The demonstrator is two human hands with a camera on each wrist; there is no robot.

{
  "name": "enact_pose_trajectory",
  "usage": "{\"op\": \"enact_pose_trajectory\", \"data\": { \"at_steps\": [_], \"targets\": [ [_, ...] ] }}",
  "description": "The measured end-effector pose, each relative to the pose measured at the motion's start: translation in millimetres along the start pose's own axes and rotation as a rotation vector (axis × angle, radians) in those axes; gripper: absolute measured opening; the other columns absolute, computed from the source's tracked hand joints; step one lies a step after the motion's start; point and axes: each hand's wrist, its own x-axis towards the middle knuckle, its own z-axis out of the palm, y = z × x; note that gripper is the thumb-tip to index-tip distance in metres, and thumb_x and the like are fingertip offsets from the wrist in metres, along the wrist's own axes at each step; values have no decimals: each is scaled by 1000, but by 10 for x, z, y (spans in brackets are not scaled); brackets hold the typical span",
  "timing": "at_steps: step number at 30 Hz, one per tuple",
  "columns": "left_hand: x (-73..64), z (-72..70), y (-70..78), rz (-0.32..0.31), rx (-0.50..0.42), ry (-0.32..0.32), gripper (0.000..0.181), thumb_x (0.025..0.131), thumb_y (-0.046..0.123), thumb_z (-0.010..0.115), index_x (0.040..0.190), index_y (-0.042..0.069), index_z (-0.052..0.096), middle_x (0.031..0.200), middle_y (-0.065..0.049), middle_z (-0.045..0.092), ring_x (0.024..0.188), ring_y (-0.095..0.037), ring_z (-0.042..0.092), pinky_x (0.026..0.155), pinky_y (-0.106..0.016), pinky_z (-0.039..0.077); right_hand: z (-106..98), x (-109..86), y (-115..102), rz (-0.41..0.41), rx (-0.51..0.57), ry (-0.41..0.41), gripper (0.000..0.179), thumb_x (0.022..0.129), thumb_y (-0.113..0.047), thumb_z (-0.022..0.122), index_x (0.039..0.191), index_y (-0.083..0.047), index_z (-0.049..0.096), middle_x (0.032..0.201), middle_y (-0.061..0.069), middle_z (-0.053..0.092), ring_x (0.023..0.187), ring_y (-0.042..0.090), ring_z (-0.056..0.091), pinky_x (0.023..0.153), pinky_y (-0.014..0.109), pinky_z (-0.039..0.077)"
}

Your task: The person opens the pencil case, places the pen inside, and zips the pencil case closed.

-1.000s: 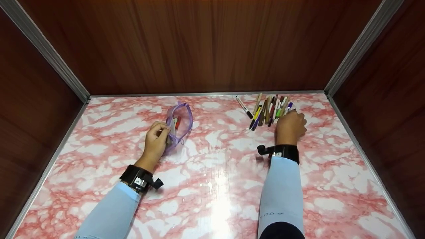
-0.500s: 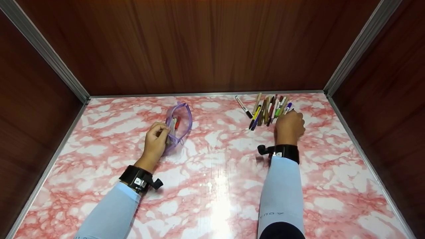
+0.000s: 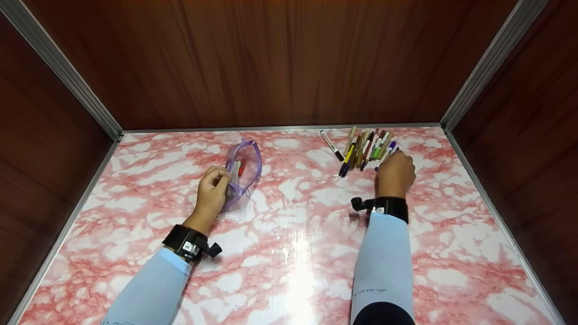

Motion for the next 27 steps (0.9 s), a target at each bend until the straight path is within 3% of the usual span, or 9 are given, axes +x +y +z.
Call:
{"op": "enact_pose_trajectory", "data": {
  "at_steps": [5,12,20,22,27],
  "targets": [
    [-3,6,11,10,2,7,14,102,0,70,89,-1,75,106,-11,68,92,-10,58,83,-19,49,-18,-3,12,21,19,-18,45,104,-13,57,146,1,61,148,33,63,139,53,60,111,65,53],
    [4,7,0,2,6,7,14,102,-1,70,89,-1,75,103,-10,67,92,-11,59,84,-19,50,-19,-25,25,5,35,12,39,106,-17,54,138,4,61,140,35,66,132,54,63,104,65,54],
    [8,-4,-5,-2,9,5,15,102,0,69,89,-1,75,103,-9,66,92,-11,59,84,-19,51,-33,-26,-8,34,29,3,68,107,-18,55,171,-1,38,153,37,62,138,56,61,110,67,54],
    [8,-3,-1,-5,9,1,15,103,0,69,89,-1,75,103,-8,66,92,-11,60,84,-19,51,-31,-24,-7,14,-7,-12,59,109,-19,53,165,-1,48,150,36,65,134,56,63,102,66,57],
    [4,0,7,-9,12,-3,15,102,1,68,89,-1,74,103,-6,65,93,-12,59,84,-20,50,-49,-23,-15,-2,-71,-49,35,105,-19,58,130,3,69,137,34,71,119,50,69,79,56,59]
  ]
}}
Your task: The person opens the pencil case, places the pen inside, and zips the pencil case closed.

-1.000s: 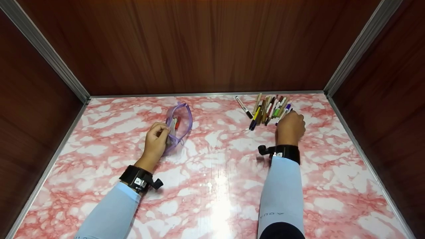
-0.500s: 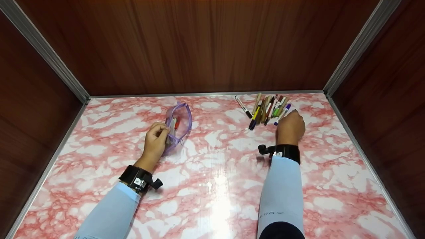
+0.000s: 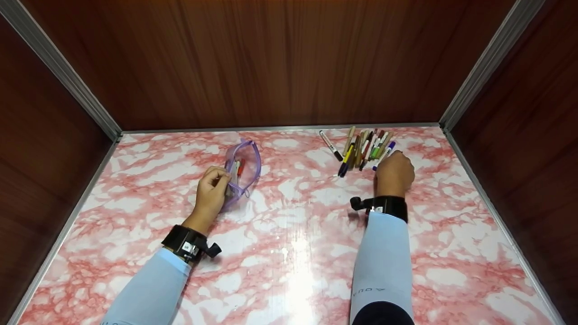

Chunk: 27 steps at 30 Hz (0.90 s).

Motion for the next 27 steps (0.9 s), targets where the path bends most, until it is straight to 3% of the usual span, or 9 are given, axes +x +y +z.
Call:
{"op": "enact_pose_trajectory", "data": {
  "at_steps": [4,8,13,18,21,24,27],
  "targets": [
    [-2,-2,-1,6,20,1,15,102,0,68,88,-3,74,105,-9,67,93,-11,59,84,-19,50,-40,3,-29,52,-8,-44,34,103,-19,63,126,4,72,138,33,71,111,42,68,73,50,59],
    [2,-3,-2,9,31,2,14,101,-1,68,88,-3,74,105,-13,68,94,-11,60,84,-19,50,-64,1,-46,89,5,-54,39,108,-23,58,129,7,73,140,33,71,113,43,68,80,53,60],
    [2,-3,-2,6,28,3,14,102,-1,68,90,-3,75,107,-14,68,95,-12,61,86,-19,51,-55,-16,0,53,79,60,47,111,-24,47,133,9,71,140,38,70,127,55,68,99,66,59],
    [0,-2,1,-1,22,3,14,103,0,70,90,-2,76,107,-12,68,94,-12,61,85,-19,51,-120,-56,-41,33,205,165,48,112,-25,43,143,5,65,147,34,67,134,54,64,109,66,53],
    [4,0,-1,1,15,5,15,103,1,70,90,-2,76,106,-12,67,93,-12,60,84,-19,49,-143,-86,-130,-11,307,236,44,112,-23,45,141,3,66,143,30,68,127,48,66,107,60,53],
    [6,0,2,3,9,7,14,103,0,70,90,-3,76,106,-12,68,94,-12,59,85,-19,49,-143,-108,-257,-66,425,302,39,110,-20,53,137,1,71,127,20,72,109,31,67,96,43,54],
    [3,3,12,8,9,10,14,103,-1,70,91,-4,77,108,-13,69,96,-11,60,86,-18,50,-137,-143,-411,-128,561,317,33,109,-16,59,134,-1,74,109,4,68,91,12,62,82,27,53]
  ]
}}
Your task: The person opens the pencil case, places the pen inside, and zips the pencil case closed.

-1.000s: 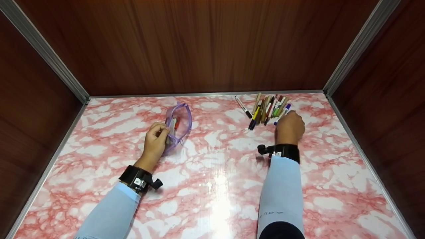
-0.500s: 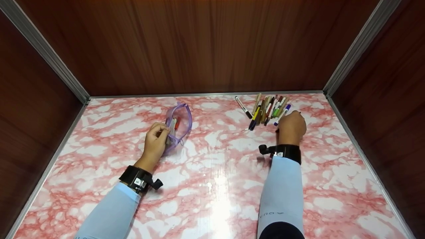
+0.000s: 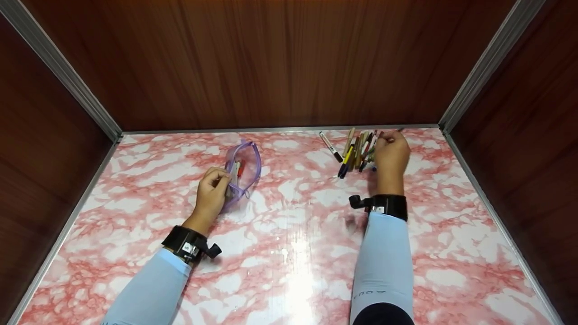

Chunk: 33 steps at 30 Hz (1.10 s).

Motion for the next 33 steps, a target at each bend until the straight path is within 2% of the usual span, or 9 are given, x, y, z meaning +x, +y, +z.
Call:
{"op": "enact_pose_trajectory", "data": {
  "at_steps": [2,6,10,16,21,23,28,33],
  "targets": [
    [-4,0,8,3,-5,1,14,103,-1,70,91,-5,76,108,-13,69,97,-11,60,87,-18,50,64,-35,-96,-24,106,-15,27,109,-15,62,128,-3,76,102,-4,65,85,5,62,75,21,53],
    [-26,7,11,6,-23,5,12,102,-1,71,92,-3,77,106,-13,69,96,-12,60,86,-19,49,223,-133,-279,-81,266,-26,11,106,-11,67,111,-12,76,91,-11,66,75,3,67,63,18,52],
    [-53,11,-15,-2,-33,12,12,101,-2,71,91,-1,78,104,-13,68,93,-12,59,84,-19,49,407,-247,-413,-123,366,-14,14,103,-5,67,104,-17,75,83,-12,68,68,2,69,61,17,53],
    [-47,8,-25,-7,-26,6,12,101,-1,70,91,-1,77,104,-12,67,94,-11,59,85,-19,49,656,-457,-606,-198,474,-50,10,102,2,69,108,-4,74,84,-10,71,62,1,73,62,19,62],
    [-25,-6,-21,-9,-4,-2,12,102,0,71,91,-1,76,104,-11,67,94,-12,60,85,-19,50,902,-686,-758,-241,459,-103,12,100,2,71,111,4,75,84,-14,71,67,-3,71,65,18,62],
    [-19,-10,-24,-13,1,-4,12,102,0,70,91,-1,76,105,-12,67,94,-13,61,85,-19,50,1018,-786,-799,-274,467,-140,13,101,3,72,112,6,75,87,-8,75,68,-4,72,67,20,63],
    [-9,-12,-25,-19,-7,-8,12,102,-1,69,92,-1,76,107,-12,67,94,-12,61,86,-20,51,1276,-1016,-845,-336,493,-254,13,101,6,71,113,10,75,98,21,81,70,3,77,74,30,69],
    [-6,-10,-15,-25,-24,-11,13,103,1,69,92,-2,76,107,-10,66,92,-11,60,83,-19,50,1433,-1193,-869,-348,504,-360,14,101,9,71,115,12,73,105,29,79,75,10,79,77,33,70]
  ]
}}
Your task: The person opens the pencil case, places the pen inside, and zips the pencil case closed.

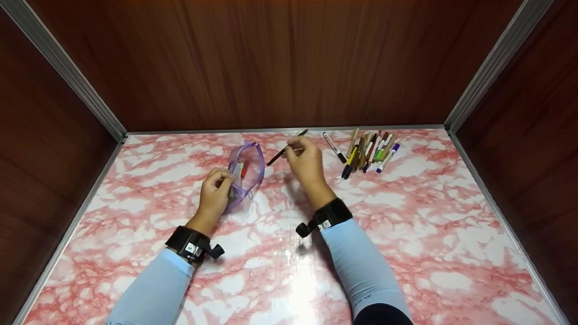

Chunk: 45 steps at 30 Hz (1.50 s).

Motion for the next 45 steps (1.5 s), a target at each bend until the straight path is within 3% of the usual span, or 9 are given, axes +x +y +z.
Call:
{"op": "enact_pose_trajectory", "data": {
  "at_steps": [5,13,23,28,32,39,45],
  "targets": [
    [7,6,8,4,4,4,15,103,2,70,89,-1,75,105,-8,65,90,-10,59,80,-18,49,146,-99,-6,13,-37,-79,15,100,8,72,114,13,73,104,28,80,75,5,76,73,21,66],
    [25,4,16,8,30,0,15,103,1,68,89,-2,74,106,-12,66,92,-12,61,83,-19,51,371,-262,18,-16,-160,-197,14,98,5,76,112,7,77,102,22,82,82,6,72,80,18,61],
    [30,28,-2,14,40,-2,15,102,1,70,89,-1,75,104,-9,67,95,-12,60,86,-20,51,458,-347,31,-32,-281,-385,21,101,0,76,122,5,78,108,18,83,93,27,77,83,26,60],
    [19,13,-5,7,41,-8,15,103,3,70,89,1,75,104,-8,66,94,-12,60,85,-21,51,478,-378,26,-15,-336,-508,39,102,-3,74,141,-4,77,127,15,83,106,31,78,88,36,65],
    [13,-1,7,10,48,-26,16,105,4,71,90,1,75,105,-8,67,96,-12,60,86,-21,50,482,-396,17,-31,-365,-607,44,106,-8,74,150,-8,73,137,14,81,117,32,77,97,43,64],
    [11,1,12,19,42,-18,15,104,2,70,90,-1,75,106,-9,67,96,-12,61,87,-21,51,390,-327,12,-50,-364,-586,36,106,-5,71,142,-2,77,134,15,83,120,36,78,102,50,64],
    [9,14,11,26,18,-3,16,103,0,70,88,-3,74,105,-12,68,96,-11,60,87,-19,50,169,-175,-12,7,-362,-516,27,107,-10,71,131,-1,80,126,15,83,114,34,76,101,49,64]
  ]
}}
